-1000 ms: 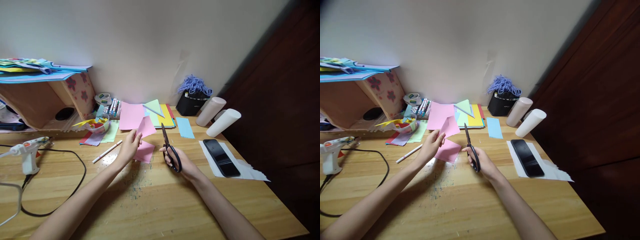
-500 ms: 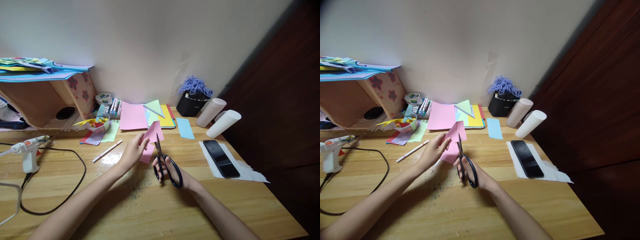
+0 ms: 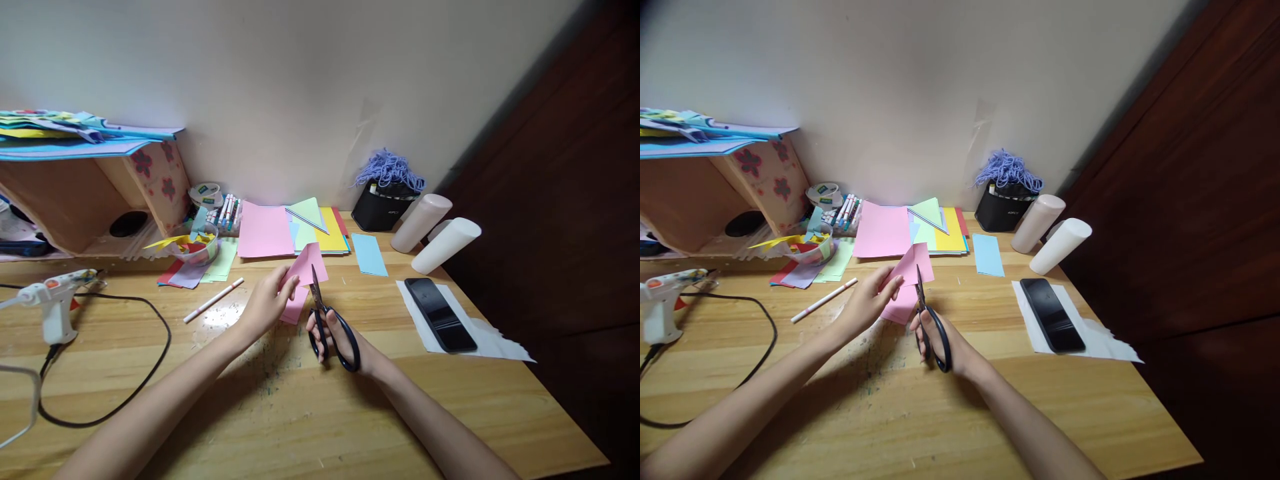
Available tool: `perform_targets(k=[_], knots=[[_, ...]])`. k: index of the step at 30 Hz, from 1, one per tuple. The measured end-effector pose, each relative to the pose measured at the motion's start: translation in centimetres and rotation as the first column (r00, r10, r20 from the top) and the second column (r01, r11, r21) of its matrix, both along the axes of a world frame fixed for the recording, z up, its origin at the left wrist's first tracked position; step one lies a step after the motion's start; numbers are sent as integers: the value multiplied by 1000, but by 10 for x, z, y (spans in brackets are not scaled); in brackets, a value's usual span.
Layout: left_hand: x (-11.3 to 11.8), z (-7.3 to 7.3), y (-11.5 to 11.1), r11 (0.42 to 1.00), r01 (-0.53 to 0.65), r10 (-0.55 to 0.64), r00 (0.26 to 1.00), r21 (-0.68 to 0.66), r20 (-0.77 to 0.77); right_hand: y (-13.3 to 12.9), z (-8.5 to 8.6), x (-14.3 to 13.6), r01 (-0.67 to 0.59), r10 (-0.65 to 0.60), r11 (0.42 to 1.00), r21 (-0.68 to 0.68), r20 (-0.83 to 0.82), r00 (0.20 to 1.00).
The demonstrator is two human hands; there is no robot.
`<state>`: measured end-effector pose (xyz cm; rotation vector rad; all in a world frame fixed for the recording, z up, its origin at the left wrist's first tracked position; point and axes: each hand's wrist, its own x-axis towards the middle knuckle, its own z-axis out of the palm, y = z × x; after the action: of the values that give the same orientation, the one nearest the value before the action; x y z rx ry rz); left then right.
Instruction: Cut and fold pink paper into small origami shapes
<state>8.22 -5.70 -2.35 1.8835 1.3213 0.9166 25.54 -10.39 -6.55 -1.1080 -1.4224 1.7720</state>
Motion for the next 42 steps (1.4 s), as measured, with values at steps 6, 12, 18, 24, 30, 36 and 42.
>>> perform_targets(k=[6, 12, 18, 24, 30, 36, 42], knots=[[0, -1, 0, 1000, 0, 0, 1000, -14, 4, -1, -1, -7, 99, -98, 994, -35, 37, 994], [0, -4, 3, 1000, -5, 5, 1000, -21, 27, -2, -15, -7, 162, -159, 987, -16, 106, 982], [-1, -1, 3, 998, 12, -5, 994, -65, 106, -3, -13, -8, 204, -199, 979, -26, 133, 971], [-4, 3, 6, 968, 48, 12, 971, -248, 237, -3, -7, -7, 165, -166, 986, 20, 165, 972], [-6, -2, 13, 963, -42, 104, 968, -265, 226, -7, -8, -8, 85, -91, 996, 35, 188, 978], [-3, -9, 10, 990, -96, 106, 990, -104, 91, -11, -11, -12, 18, -18, 998, -56, 13, 1000], [1, -9, 4, 996, -75, 77, 996, -48, 43, -11, -3, -14, 47, -45, 996, -75, 26, 999]])
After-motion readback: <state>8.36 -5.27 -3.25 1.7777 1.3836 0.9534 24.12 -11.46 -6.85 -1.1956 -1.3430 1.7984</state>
